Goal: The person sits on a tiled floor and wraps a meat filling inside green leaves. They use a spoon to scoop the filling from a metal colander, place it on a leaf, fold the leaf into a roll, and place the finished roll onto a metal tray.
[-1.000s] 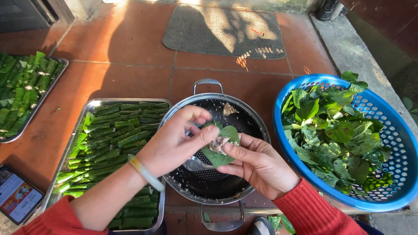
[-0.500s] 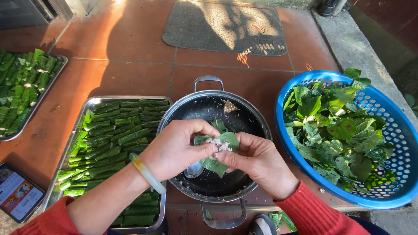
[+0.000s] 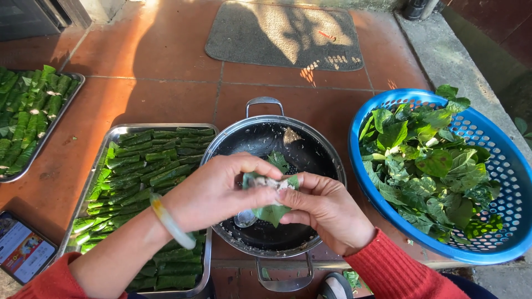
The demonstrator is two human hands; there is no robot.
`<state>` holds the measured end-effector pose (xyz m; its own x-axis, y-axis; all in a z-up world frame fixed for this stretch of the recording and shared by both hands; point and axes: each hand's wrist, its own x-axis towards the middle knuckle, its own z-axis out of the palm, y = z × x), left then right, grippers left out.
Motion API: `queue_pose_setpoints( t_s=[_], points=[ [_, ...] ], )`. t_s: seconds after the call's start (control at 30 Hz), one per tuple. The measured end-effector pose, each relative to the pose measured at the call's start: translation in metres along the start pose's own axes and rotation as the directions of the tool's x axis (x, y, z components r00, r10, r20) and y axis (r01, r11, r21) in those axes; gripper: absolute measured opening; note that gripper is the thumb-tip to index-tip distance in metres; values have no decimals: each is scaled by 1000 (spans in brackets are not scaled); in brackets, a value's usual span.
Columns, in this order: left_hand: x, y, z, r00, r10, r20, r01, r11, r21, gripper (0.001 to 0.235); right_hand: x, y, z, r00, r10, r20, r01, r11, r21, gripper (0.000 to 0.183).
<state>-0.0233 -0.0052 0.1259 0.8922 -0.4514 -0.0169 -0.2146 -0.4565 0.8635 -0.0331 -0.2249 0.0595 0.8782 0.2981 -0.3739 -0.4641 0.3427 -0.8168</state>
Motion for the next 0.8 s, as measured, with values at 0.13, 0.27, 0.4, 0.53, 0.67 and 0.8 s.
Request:
queue_pose_setpoints(
  t_s=[0.13, 0.27, 0.4, 0.53, 0.67, 0.8],
  points=[
    [-2, -7, 12, 993, 87, -81, -78, 991, 106, 27, -4, -9, 4, 995, 100, -16, -99, 993, 64, 17],
    [2, -14, 5, 996, 70, -55, -68, 997, 36, 22, -8, -21, 10, 990, 134, 39, -134, 991, -5, 34],
    [-5, -2, 0, 997, -22, 77, 22, 1000, -3, 36, -5, -14, 4, 997, 81, 8, -81, 996, -38, 31],
    [-6, -6, 6, 983, 160, -86, -157, 987, 37, 12, -6, -19, 4, 993, 106, 50, -106, 994, -6, 35],
    [-10, -3, 0, 927, 375, -3, -370, 916, 154, 31, -6, -28, 5, 985, 169, -23, -168, 985, 47, 34],
    [-15, 4, 9, 821, 569, -56, -539, 802, 257, 25, -10, -30, 0, 989, 145, 23, -147, 983, 110, 40]
  ],
)
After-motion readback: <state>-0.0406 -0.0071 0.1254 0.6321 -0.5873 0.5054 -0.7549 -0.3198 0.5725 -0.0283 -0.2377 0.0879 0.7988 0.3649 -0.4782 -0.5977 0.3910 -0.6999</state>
